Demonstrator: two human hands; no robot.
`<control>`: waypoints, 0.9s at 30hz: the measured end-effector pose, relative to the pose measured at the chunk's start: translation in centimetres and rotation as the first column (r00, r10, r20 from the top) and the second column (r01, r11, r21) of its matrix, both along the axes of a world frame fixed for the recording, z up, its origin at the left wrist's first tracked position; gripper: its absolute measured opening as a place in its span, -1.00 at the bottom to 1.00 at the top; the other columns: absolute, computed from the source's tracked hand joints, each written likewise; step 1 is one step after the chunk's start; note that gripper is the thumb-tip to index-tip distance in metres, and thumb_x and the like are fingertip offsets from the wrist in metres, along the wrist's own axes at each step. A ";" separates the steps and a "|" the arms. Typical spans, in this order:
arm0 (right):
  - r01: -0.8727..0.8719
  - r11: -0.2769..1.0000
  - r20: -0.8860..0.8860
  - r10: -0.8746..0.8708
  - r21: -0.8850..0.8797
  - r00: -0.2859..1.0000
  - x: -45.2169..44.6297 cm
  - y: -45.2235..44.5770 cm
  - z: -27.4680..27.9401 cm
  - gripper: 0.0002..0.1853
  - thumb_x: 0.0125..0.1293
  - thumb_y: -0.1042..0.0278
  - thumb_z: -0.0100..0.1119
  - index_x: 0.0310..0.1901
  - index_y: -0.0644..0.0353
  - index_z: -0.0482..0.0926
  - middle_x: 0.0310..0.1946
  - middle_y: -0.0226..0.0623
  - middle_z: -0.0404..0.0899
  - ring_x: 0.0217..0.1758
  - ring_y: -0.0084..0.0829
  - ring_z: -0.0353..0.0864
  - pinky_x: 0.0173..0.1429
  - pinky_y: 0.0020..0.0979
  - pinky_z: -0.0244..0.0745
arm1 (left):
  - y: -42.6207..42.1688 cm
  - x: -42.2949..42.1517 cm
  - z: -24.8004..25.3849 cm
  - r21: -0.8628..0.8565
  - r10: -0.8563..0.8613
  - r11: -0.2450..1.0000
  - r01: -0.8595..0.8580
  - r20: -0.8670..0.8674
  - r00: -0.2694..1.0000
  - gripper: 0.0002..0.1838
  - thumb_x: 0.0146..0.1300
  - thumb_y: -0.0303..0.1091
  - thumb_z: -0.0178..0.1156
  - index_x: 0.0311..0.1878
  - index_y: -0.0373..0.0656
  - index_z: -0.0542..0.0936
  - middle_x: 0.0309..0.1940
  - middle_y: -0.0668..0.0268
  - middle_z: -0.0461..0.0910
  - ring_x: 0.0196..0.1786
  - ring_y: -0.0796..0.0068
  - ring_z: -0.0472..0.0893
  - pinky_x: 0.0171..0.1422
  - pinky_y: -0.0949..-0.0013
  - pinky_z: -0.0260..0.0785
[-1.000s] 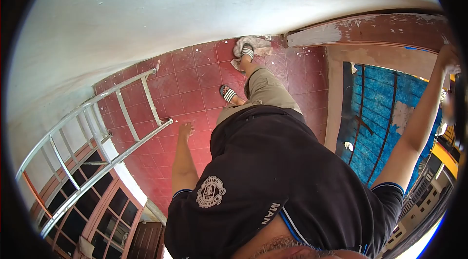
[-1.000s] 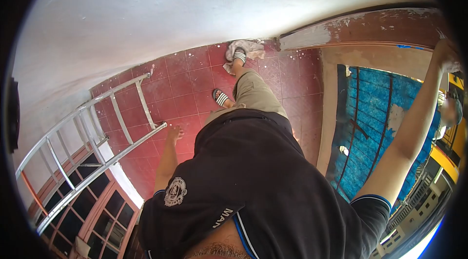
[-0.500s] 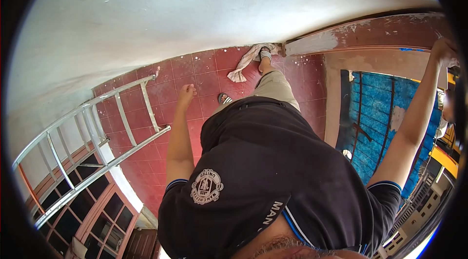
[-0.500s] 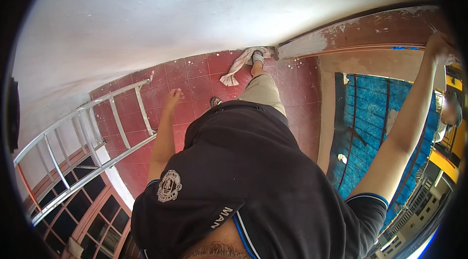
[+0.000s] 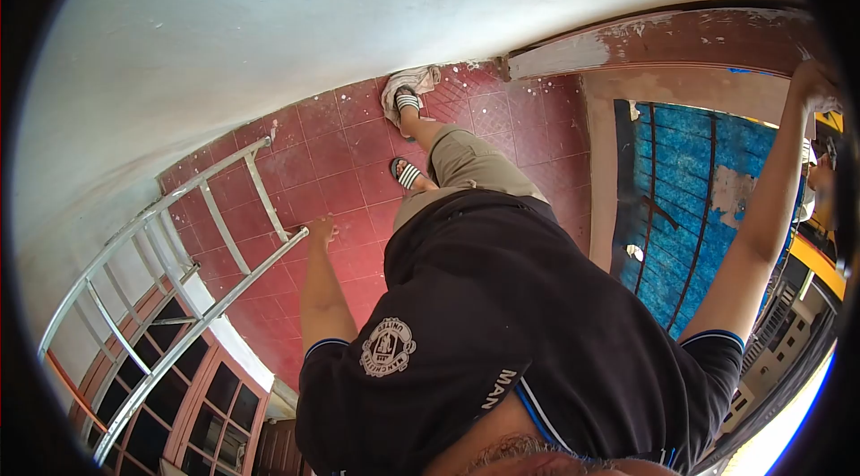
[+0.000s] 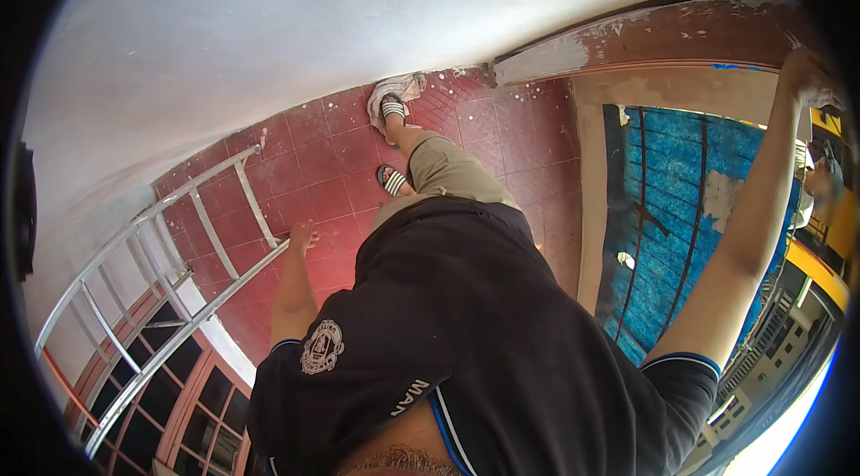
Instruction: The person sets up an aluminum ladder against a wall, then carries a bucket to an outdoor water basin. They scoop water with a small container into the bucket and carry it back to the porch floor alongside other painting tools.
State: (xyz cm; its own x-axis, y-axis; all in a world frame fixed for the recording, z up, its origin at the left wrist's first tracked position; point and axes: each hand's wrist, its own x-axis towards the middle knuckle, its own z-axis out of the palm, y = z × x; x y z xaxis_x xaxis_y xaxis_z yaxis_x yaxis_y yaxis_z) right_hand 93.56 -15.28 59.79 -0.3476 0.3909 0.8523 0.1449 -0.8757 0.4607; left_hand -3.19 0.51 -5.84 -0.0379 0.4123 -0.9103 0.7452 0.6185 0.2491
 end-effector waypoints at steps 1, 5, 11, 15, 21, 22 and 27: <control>-0.029 0.999 -0.077 0.031 0.020 0.997 0.3 0.0 -0.1 -0.39 0.12 0.27 -0.08 -0.06 0.86 0.19 -0.11 0.67 0.32 -0.05 0.48 0.41 0.07 0.22 0.37 | 0.9 1.2 -1.0 -0.044 -0.009 0.999 0.011 0.023 1.000 -0.51 0.38 -0.02 -0.02 0.16 -0.23 0.39 -0.17 0.12 0.62 -0.22 0.26 0.67 -0.18 0.18 0.55; -0.135 0.976 -0.251 0.177 0.173 0.952 2.4 -0.6 -0.9 -0.33 0.13 0.29 -0.09 0.00 0.92 0.09 -0.07 0.68 0.28 -0.03 0.50 0.38 0.15 0.25 0.30 | 3.6 8.4 -0.8 0.151 0.098 0.978 -0.144 0.280 0.955 -0.60 0.38 -0.04 0.03 -0.06 -0.25 0.47 -0.34 0.24 0.62 -0.40 0.45 0.63 -0.47 0.43 0.39; -0.103 0.994 -0.009 0.103 -0.028 0.995 4.5 -1.2 0.1 -0.50 0.09 0.32 -0.08 -0.16 0.77 0.33 -0.25 0.49 0.45 -0.18 0.36 0.51 -0.04 0.17 0.44 | 4.3 10.9 3.1 0.248 0.036 0.958 -0.140 0.381 0.924 -0.60 0.39 -0.07 0.03 -0.02 -0.26 0.49 -0.29 0.19 0.63 -0.38 0.44 0.64 -0.42 0.44 0.40; -0.106 0.985 -0.275 0.139 0.134 0.951 2.1 -0.2 -0.5 -0.65 0.07 0.31 -0.07 -0.38 0.55 0.50 -0.44 0.29 0.54 -0.36 0.23 0.57 -0.25 0.10 0.50 | 1.8 5.0 3.8 0.274 0.067 0.950 -0.148 0.285 0.956 -0.60 0.38 -0.07 0.03 -0.02 -0.26 0.49 -0.27 0.17 0.64 -0.35 0.42 0.65 -0.46 0.42 0.40; 0.050 0.999 -0.432 -0.044 0.003 0.901 2.6 -0.6 -0.9 -0.70 0.04 0.27 -0.04 -0.65 0.29 0.55 -0.67 0.05 0.53 -0.61 0.11 0.53 -0.49 0.03 0.46 | -5.8 -4.4 5.8 0.115 0.185 0.976 -0.186 0.016 0.983 -0.51 0.39 0.01 -0.04 0.10 -0.25 0.46 -0.15 0.12 0.62 -0.18 0.26 0.68 -0.11 0.17 0.55; 0.195 0.980 -0.439 -0.155 0.047 0.885 2.7 0.3 -1.2 -0.75 0.13 0.29 -0.09 -0.45 0.36 0.38 -0.48 0.15 0.40 -0.41 0.15 0.43 -0.31 0.03 0.39 | -6.6 -5.2 5.2 0.051 0.182 0.982 -0.180 -0.031 0.983 -0.49 0.39 0.03 -0.05 0.12 -0.25 0.46 -0.13 0.10 0.63 -0.16 0.25 0.68 -0.09 0.14 0.55; 0.708 0.682 -0.468 -0.572 0.186 0.674 -0.7 3.8 -2.4 -0.37 0.47 0.40 -0.29 0.35 0.66 -0.26 0.31 0.55 -0.13 0.39 0.30 0.04 0.40 0.05 0.11 | -6.5 -3.4 3.1 0.032 0.174 0.984 -0.174 -0.019 0.985 -0.56 0.38 -0.01 -0.02 0.01 -0.24 0.48 -0.22 0.16 0.65 -0.26 0.30 0.69 -0.26 0.20 0.54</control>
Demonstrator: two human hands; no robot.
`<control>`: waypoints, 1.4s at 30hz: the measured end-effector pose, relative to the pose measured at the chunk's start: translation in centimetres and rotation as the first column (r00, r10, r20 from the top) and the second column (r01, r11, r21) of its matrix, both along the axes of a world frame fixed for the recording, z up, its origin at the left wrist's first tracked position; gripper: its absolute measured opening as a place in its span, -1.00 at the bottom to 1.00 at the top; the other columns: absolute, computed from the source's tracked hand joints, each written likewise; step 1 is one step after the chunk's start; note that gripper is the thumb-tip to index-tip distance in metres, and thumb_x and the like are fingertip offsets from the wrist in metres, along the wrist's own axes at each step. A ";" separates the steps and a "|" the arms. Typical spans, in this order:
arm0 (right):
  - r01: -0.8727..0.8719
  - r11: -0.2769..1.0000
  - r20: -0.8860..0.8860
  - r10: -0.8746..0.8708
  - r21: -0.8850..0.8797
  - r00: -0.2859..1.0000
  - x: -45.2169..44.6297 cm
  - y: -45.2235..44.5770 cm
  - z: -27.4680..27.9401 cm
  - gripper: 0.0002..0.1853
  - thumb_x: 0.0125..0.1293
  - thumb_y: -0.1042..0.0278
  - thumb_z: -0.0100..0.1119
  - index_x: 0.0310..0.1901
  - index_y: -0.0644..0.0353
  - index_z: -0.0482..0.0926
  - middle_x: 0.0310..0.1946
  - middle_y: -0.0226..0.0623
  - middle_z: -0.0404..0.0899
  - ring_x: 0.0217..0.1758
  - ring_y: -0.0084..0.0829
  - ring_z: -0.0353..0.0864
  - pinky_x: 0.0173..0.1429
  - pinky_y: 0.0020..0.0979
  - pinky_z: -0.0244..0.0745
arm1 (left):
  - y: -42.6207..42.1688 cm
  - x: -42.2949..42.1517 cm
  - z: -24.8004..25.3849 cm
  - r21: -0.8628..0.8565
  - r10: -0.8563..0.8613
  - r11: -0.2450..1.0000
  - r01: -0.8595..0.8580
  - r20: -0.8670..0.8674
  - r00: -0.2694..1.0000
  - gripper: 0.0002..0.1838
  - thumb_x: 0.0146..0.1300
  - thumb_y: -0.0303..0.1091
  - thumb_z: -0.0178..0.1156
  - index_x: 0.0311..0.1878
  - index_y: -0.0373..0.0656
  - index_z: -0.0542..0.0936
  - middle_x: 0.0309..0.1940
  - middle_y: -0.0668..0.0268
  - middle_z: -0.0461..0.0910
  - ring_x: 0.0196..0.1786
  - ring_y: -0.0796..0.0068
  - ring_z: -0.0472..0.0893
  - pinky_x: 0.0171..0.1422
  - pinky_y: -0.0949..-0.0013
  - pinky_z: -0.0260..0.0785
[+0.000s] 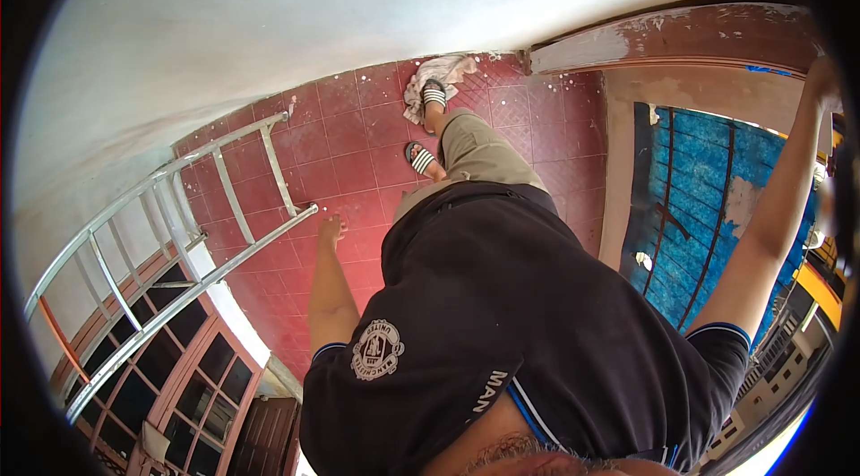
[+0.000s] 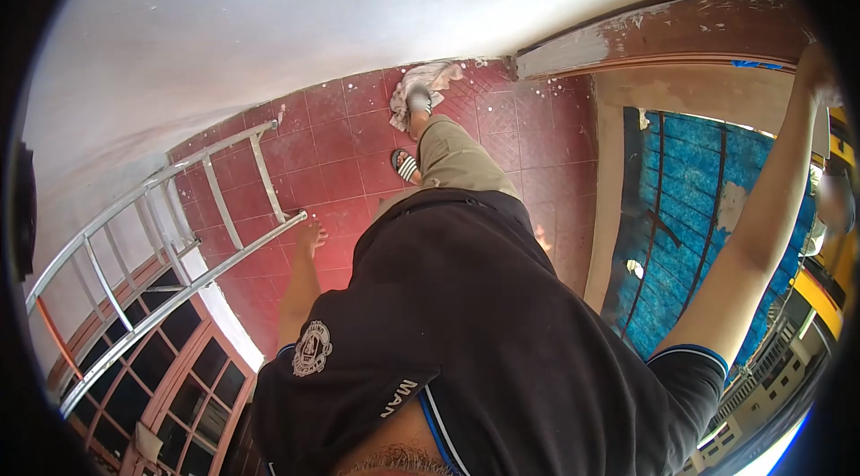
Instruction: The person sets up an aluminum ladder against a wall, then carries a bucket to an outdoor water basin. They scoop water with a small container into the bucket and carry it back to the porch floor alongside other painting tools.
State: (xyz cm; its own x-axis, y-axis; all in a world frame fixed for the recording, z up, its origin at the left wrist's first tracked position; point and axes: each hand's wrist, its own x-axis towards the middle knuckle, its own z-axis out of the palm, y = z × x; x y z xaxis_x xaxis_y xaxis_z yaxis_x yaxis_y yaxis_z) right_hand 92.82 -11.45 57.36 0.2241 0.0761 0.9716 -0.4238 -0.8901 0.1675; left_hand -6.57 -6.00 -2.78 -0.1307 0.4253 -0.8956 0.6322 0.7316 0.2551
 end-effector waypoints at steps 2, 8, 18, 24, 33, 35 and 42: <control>-0.929 0.369 0.152 0.920 -0.020 0.362 -8.2 0.3 0.1 -0.38 0.46 0.41 -0.29 0.35 0.66 -0.25 0.30 0.57 -0.12 0.38 0.31 0.04 0.39 0.05 0.13 | 1.1 2.9 -0.3 0.038 -0.022 0.999 0.019 0.079 0.997 -0.57 0.38 -0.03 0.00 0.01 -0.23 0.49 -0.21 0.16 0.65 -0.24 0.30 0.68 -0.29 0.23 0.52; -0.141 0.990 0.101 0.138 0.017 0.985 2.3 -0.5 -0.1 -0.38 0.46 0.42 -0.28 0.35 0.67 -0.24 0.29 0.59 -0.12 0.37 0.32 0.05 0.39 0.06 0.12 | 4.8 13.0 2.6 0.318 -0.137 0.947 0.052 0.252 0.958 -0.56 0.39 -0.05 0.03 0.04 -0.27 0.47 -0.19 0.20 0.64 -0.22 0.40 0.66 -0.24 0.38 0.46; -0.331 0.943 0.174 0.332 -0.040 0.927 1.8 -1.2 -0.6 -0.37 0.46 0.42 -0.27 0.34 0.68 -0.24 0.29 0.62 -0.13 0.38 0.34 0.03 0.41 0.07 0.09 | -1.2 6.6 0.1 0.108 0.005 0.994 -0.020 0.136 0.991 -0.62 0.35 -0.03 0.04 -0.10 -0.18 0.55 -0.35 0.27 0.65 -0.32 0.39 0.66 -0.33 0.29 0.46; -0.177 0.980 0.057 0.173 0.087 0.983 -2.6 0.3 -0.4 -0.36 0.46 0.40 -0.26 0.33 0.71 -0.26 0.28 0.63 -0.12 0.37 0.37 0.04 0.39 0.09 0.12 | -4.3 1.1 1.7 0.016 0.145 0.989 -0.146 0.052 0.988 -0.62 0.34 -0.04 0.01 -0.01 -0.16 0.50 -0.27 0.22 0.65 -0.31 0.35 0.67 -0.30 0.24 0.48; -0.190 0.973 0.127 0.174 0.127 0.977 1.7 0.2 -0.6 -0.38 0.45 0.43 -0.25 0.33 0.70 -0.21 0.27 0.59 -0.07 0.34 0.35 0.09 0.35 0.09 0.14 | 0.8 1.0 2.7 0.155 0.051 0.986 -0.065 0.092 0.994 -0.61 0.36 -0.06 0.01 0.00 -0.20 0.47 -0.27 0.19 0.64 -0.34 0.38 0.67 -0.36 0.30 0.48; -0.249 0.965 0.193 0.230 0.082 0.954 3.0 -0.8 -1.0 -0.38 0.44 0.44 -0.24 0.33 0.70 -0.21 0.27 0.57 -0.08 0.34 0.34 0.08 0.35 0.10 0.13 | 3.5 2.1 2.9 0.181 0.052 0.981 -0.067 0.087 0.995 -0.61 0.37 -0.05 0.04 -0.01 -0.22 0.47 -0.36 0.24 0.61 -0.39 0.44 0.64 -0.47 0.40 0.41; -0.922 0.379 0.126 0.922 -0.084 0.367 -8.8 0.1 0.0 -0.38 0.45 0.45 -0.26 0.33 0.69 -0.24 0.27 0.54 -0.07 0.35 0.31 0.07 0.35 0.11 0.11 | 8.2 7.7 1.6 0.354 -0.014 0.934 -0.058 0.197 0.980 -0.61 0.36 -0.07 0.07 -0.09 -0.28 0.52 -0.41 0.23 0.62 -0.40 0.47 0.63 -0.41 0.41 0.41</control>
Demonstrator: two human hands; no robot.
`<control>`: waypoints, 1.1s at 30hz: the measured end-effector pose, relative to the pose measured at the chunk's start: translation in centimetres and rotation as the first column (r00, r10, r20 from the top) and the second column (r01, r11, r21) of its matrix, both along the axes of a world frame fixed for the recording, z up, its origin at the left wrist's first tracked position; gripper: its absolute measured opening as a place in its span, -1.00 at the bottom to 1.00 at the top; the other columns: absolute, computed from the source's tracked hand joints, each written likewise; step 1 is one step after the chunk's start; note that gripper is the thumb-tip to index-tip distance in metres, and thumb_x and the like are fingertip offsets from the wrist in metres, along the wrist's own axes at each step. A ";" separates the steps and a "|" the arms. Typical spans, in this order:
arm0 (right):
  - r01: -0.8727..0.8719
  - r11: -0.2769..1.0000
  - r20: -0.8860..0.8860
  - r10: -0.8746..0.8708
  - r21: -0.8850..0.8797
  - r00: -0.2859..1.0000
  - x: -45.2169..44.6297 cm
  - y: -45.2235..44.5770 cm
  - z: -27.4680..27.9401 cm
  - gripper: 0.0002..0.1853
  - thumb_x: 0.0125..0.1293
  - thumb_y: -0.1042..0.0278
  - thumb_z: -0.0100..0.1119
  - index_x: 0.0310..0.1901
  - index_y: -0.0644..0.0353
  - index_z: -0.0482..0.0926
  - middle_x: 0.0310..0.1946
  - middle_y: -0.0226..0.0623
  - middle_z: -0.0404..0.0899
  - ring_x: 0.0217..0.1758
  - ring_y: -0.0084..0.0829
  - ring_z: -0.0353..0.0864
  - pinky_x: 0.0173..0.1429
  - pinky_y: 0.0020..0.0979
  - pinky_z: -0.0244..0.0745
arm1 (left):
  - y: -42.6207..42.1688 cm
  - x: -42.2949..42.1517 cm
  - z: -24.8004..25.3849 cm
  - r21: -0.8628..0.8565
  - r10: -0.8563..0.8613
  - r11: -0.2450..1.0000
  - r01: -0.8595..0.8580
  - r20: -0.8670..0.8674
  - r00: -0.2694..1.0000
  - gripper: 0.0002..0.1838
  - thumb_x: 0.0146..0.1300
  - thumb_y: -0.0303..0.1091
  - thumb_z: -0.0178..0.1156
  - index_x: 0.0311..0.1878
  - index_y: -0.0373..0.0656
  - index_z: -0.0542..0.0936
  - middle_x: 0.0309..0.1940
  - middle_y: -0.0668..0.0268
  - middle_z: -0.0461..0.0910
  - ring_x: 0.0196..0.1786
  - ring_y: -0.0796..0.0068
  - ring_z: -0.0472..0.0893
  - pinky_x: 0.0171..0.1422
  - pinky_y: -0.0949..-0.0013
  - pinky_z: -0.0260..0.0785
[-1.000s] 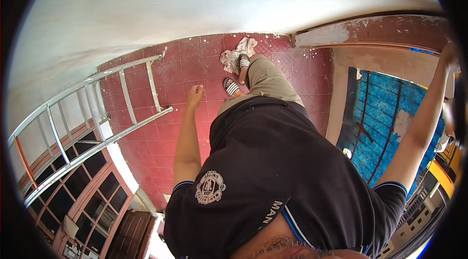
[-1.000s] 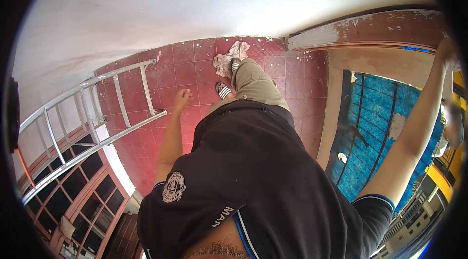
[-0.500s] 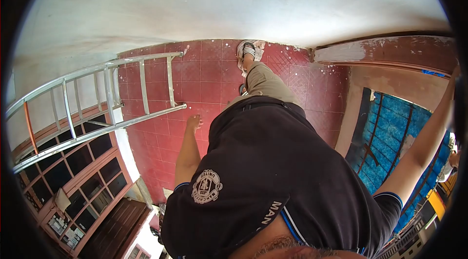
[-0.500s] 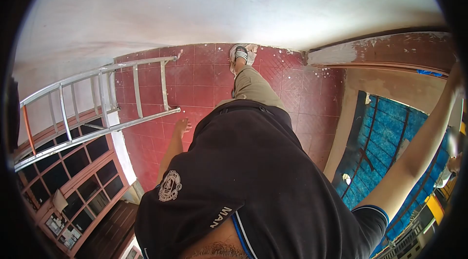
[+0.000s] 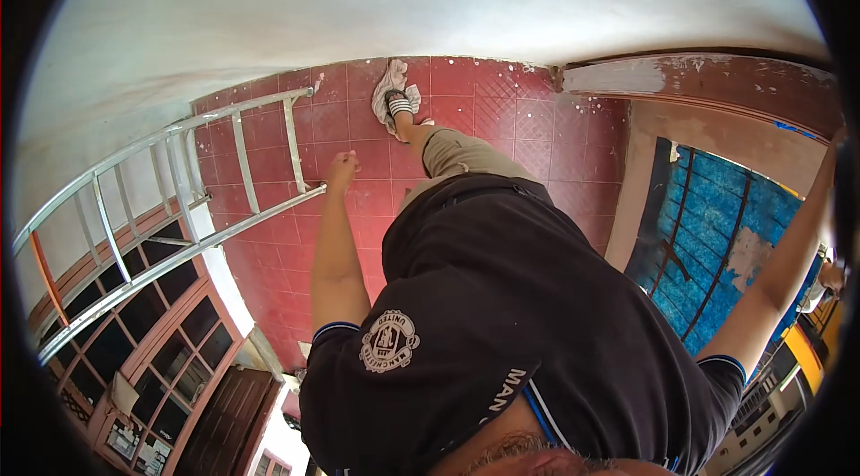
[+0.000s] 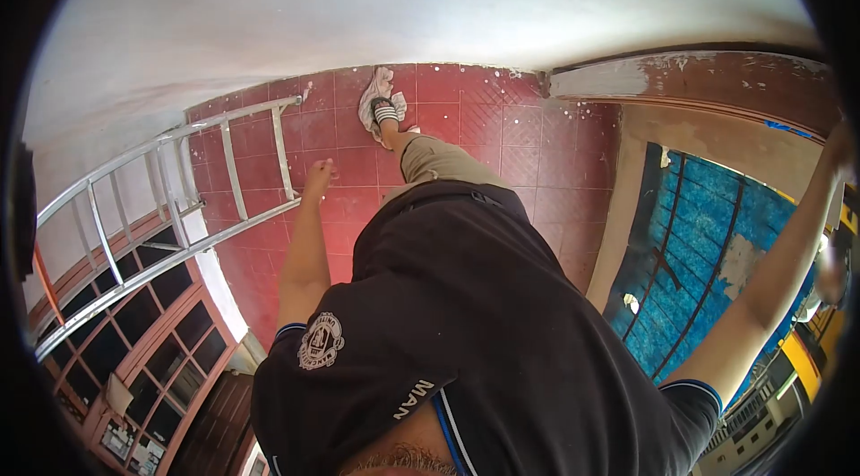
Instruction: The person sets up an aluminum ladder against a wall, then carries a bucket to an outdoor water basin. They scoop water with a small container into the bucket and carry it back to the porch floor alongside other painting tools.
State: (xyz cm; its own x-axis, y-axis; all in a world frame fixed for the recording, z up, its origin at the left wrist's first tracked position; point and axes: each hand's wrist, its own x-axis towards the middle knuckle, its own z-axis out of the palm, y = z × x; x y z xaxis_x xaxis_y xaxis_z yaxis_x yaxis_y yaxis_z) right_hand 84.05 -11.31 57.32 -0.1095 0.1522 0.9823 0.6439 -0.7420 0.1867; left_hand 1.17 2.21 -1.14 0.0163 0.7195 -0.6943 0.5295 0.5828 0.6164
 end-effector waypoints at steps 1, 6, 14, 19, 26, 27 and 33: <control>-0.106 0.994 -0.037 0.106 -0.017 0.994 -2.4 0.3 0.2 -0.38 0.45 0.44 -0.26 0.34 0.69 -0.25 0.28 0.55 -0.09 0.36 0.31 0.05 0.35 0.11 0.10 | 0.3 1.2 0.5 -0.002 0.003 1.000 -0.003 0.002 1.000 -0.61 0.36 -0.07 0.07 -0.09 -0.28 0.52 -0.41 0.23 0.62 -0.40 0.47 0.63 -0.41 0.41 0.41; -0.018 1.000 -0.108 0.016 -0.015 0.994 -1.6 -0.6 0.0 -0.37 0.46 0.43 -0.29 0.35 0.65 -0.29 0.31 0.55 -0.19 0.42 0.30 -0.05 0.40 0.11 0.07 | -1.2 1.2 -1.9 0.074 -0.331 0.936 0.344 -0.147 0.932 -0.55 0.33 -0.02 0.10 -0.15 -0.34 0.54 -0.39 0.13 0.63 -0.44 0.39 0.63 -0.31 0.38 0.46; 0.029 0.999 -0.096 -0.031 -0.020 0.995 0.9 0.3 0.1 -0.45 0.41 0.41 -0.27 0.23 0.62 -0.20 0.20 0.51 -0.13 0.30 0.28 -0.02 0.29 0.12 0.11 | -3.2 -4.4 -4.4 -0.155 -0.108 0.984 0.086 -0.138 0.985 -0.58 0.34 -0.03 0.08 -0.13 -0.29 0.55 -0.44 0.18 0.63 -0.47 0.40 0.63 -0.50 0.34 0.42; 0.082 0.996 -0.041 -0.084 -0.041 0.996 3.3 1.4 0.0 -0.53 0.34 0.39 -0.23 0.09 0.60 -0.08 0.06 0.46 -0.02 0.15 0.26 0.08 0.16 0.13 0.16 | -1.6 -3.4 -5.4 -0.165 -0.042 0.986 0.019 -0.137 0.990 -0.59 0.35 -0.04 0.08 -0.19 -0.30 0.54 -0.55 0.21 0.58 -0.58 0.44 0.57 -0.62 0.40 0.31; 0.098 0.993 -0.041 -0.101 -0.070 0.994 6.0 0.8 0.5 -0.62 0.26 0.36 -0.18 -0.09 0.58 0.08 -0.13 0.39 0.13 -0.06 0.24 0.21 -0.02 0.13 0.25 | 1.3 4.7 -3.6 -0.037 -0.099 0.994 0.099 0.005 0.995 -0.58 0.36 -0.08 0.07 -0.09 -0.34 0.52 -0.36 0.17 0.62 -0.32 0.40 0.67 -0.29 0.38 0.47; 0.107 0.992 -0.035 -0.110 -0.072 0.993 6.2 0.5 0.5 -0.63 0.24 0.36 -0.17 -0.12 0.57 0.10 -0.16 0.38 0.16 -0.09 0.24 0.23 -0.05 0.13 0.26 | 1.0 5.5 -3.4 -0.038 -0.108 0.993 0.108 0.008 0.994 -0.58 0.36 -0.08 0.07 -0.09 -0.34 0.52 -0.36 0.17 0.62 -0.32 0.40 0.67 -0.29 0.38 0.47; 0.199 0.977 0.033 -0.197 -0.077 0.980 8.9 -1.3 0.4 -0.68 0.17 0.34 -0.13 -0.28 0.55 0.24 -0.33 0.32 0.29 -0.27 0.22 0.35 -0.21 0.14 0.33 | -2.0 7.1 -1.9 0.000 -0.275 0.961 0.275 0.045 0.960 -0.57 0.36 -0.08 0.07 -0.07 -0.35 0.52 -0.36 0.20 0.62 -0.35 0.43 0.65 -0.23 0.38 0.47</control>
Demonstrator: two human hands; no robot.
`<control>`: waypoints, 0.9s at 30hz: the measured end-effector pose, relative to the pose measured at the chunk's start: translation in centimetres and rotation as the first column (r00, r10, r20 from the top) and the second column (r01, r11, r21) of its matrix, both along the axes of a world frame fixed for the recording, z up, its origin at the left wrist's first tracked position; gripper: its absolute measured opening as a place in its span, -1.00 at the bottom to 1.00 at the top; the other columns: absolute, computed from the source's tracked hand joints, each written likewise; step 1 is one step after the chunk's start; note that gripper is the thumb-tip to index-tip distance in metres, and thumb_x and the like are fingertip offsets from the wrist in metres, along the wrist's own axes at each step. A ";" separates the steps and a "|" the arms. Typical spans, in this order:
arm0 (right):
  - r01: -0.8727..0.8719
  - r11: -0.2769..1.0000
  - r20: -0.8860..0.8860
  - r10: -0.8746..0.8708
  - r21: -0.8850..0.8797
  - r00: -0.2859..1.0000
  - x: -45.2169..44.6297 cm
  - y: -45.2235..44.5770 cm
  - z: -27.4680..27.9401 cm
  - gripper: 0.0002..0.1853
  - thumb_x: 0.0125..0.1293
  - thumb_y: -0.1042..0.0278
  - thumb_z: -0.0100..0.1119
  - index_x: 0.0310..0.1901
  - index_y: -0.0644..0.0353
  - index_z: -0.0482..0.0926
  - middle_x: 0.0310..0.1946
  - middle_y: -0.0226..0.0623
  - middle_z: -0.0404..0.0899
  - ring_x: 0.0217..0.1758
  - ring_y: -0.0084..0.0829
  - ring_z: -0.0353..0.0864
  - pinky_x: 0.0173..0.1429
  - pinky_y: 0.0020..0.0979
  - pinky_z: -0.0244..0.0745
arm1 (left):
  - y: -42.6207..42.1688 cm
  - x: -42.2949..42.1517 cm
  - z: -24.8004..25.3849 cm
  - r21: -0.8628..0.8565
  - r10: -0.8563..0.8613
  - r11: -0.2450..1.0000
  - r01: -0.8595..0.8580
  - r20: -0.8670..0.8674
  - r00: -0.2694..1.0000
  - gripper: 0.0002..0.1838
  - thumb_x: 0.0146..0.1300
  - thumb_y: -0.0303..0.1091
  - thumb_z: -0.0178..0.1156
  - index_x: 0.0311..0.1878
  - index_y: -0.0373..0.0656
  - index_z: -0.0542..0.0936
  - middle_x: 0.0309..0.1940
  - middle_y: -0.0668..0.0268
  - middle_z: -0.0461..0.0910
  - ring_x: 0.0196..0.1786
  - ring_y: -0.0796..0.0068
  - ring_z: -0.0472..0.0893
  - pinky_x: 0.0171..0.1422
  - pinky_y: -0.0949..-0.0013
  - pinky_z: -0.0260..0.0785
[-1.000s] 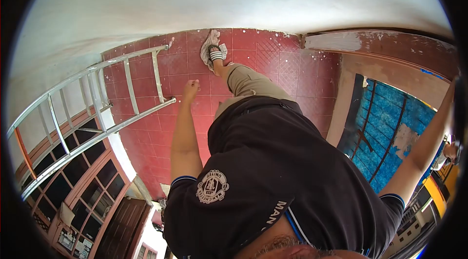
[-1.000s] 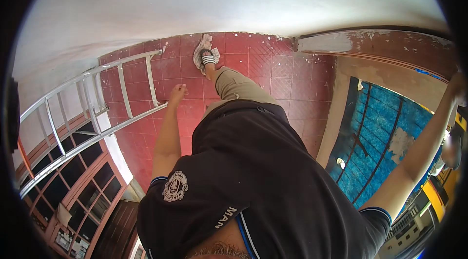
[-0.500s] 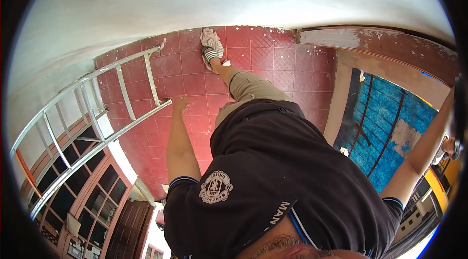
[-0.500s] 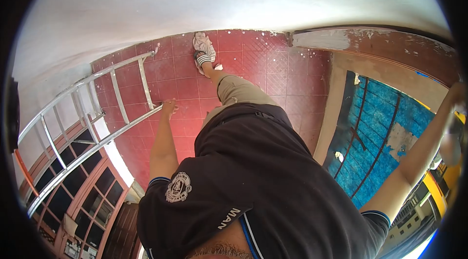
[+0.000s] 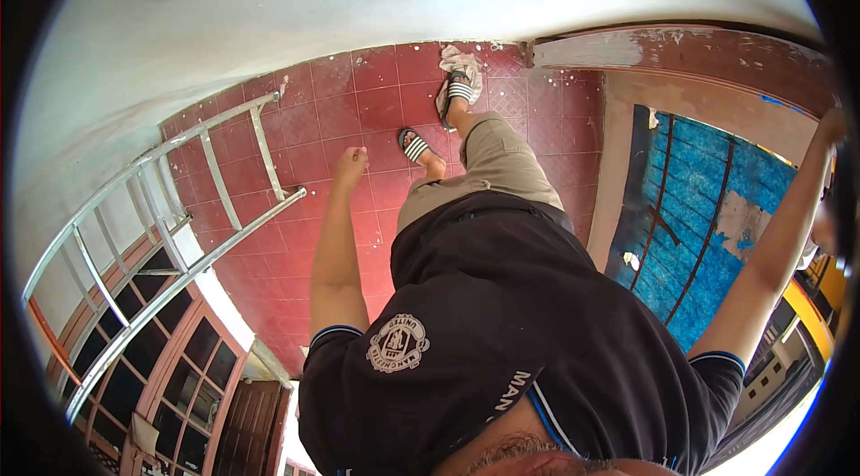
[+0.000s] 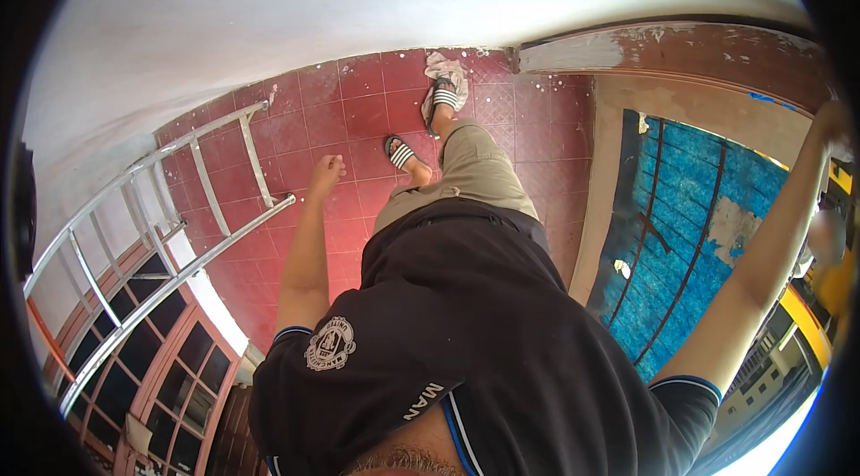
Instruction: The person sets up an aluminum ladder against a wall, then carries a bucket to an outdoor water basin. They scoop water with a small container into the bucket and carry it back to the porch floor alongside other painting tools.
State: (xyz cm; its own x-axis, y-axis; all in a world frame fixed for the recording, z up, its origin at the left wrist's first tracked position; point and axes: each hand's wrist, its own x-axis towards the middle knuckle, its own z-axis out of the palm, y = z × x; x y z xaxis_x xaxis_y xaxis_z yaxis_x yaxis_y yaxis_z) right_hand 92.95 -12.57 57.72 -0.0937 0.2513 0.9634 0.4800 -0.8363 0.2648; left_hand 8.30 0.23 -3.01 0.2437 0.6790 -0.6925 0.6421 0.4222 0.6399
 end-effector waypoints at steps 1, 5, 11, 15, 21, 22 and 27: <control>0.014 1.000 0.012 -0.014 -0.001 1.000 0.3 -0.3 0.0 -0.68 0.16 0.34 -0.12 -0.31 0.55 0.27 -0.35 0.31 0.31 -0.30 0.22 0.37 -0.23 0.14 0.34 | -1.0 -1.1 -0.8 -0.007 0.030 1.000 -0.029 0.023 0.999 -0.58 0.36 -0.08 0.08 -0.09 -0.34 0.53 -0.38 0.21 0.62 -0.37 0.44 0.64 -0.25 0.39 0.46; 0.074 0.997 0.089 -0.075 0.013 0.993 2.8 -1.6 0.9 -0.69 0.11 0.32 -0.09 -0.41 0.54 0.36 -0.46 0.27 0.40 -0.42 0.21 0.44 -0.34 0.15 0.39 | -4.1 -6.3 -1.3 -0.105 0.067 0.992 -0.075 -0.079 0.995 -0.59 0.34 -0.04 0.09 -0.18 -0.29 0.56 -0.44 0.27 0.61 -0.41 0.45 0.62 -0.36 0.41 0.43; 0.021 1.000 -0.034 -0.021 0.017 0.999 -1.6 -1.6 1.4 -0.54 0.11 0.27 -0.08 -0.31 0.73 0.28 -0.36 0.51 0.37 -0.35 0.39 0.46 -0.21 0.23 0.40 | -10.8 -13.6 -1.8 -0.249 0.370 0.876 -0.413 -0.202 0.907 -0.59 0.36 0.00 -0.01 -0.06 -0.17 0.52 -0.24 0.18 0.64 -0.30 0.31 0.67 -0.30 0.24 0.50; 0.014 1.000 -0.073 -0.014 -0.012 0.997 -0.2 -2.0 1.0 -0.28 0.16 0.22 -0.08 -0.02 0.93 -0.03 -0.16 0.81 0.23 -0.16 0.59 0.39 -0.06 0.33 0.40 | -11.8 -13.7 -2.3 -0.249 0.384 0.865 -0.435 -0.228 0.895 -0.59 0.37 -0.02 -0.03 0.03 -0.18 0.48 -0.17 0.17 0.63 -0.27 0.30 0.67 -0.26 0.19 0.52; 0.060 0.996 -0.024 -0.061 -0.063 0.998 -0.2 -2.5 1.1 -0.34 0.14 0.25 -0.10 -0.03 0.84 0.00 -0.12 0.68 0.26 -0.08 0.44 0.42 -0.13 0.28 0.44 | -11.5 -9.5 -0.1 -0.231 0.346 0.905 -0.358 -0.090 0.934 -0.62 0.38 -0.08 0.00 0.02 -0.20 0.49 -0.21 0.20 0.63 -0.30 0.34 0.66 -0.34 0.31 0.49; 0.075 0.995 -0.025 -0.077 -0.072 0.997 -1.4 -2.5 1.2 -0.34 0.14 0.25 -0.10 -0.03 0.84 0.00 -0.12 0.68 0.26 -0.08 0.44 0.42 -0.13 0.28 0.44 | -11.5 -9.0 -0.3 -0.256 0.282 0.921 -0.294 -0.081 0.956 -0.62 0.38 -0.08 0.01 0.02 -0.21 0.49 -0.24 0.22 0.62 -0.32 0.37 0.66 -0.37 0.36 0.47; 0.031 0.990 -0.156 -0.053 -0.139 0.986 -5.3 -1.7 1.5 -0.16 0.16 0.24 -0.15 0.16 0.90 -0.27 0.05 0.87 0.02 0.15 0.62 0.17 0.14 0.25 0.35 | -8.5 -6.2 -0.6 -0.267 0.138 0.948 -0.173 -0.145 0.980 -0.59 0.38 -0.04 0.02 0.03 -0.21 0.50 -0.33 0.27 0.60 -0.35 0.43 0.64 -0.43 0.42 0.42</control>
State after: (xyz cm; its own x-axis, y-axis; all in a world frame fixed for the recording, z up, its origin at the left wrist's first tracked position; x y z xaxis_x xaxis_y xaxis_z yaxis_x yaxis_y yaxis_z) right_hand 87.66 -14.29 59.26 0.0713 0.3814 0.9217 0.4903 -0.8180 0.3006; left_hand 2.05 -8.27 -3.61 0.0517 0.4785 -0.8765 0.6208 0.6721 0.4036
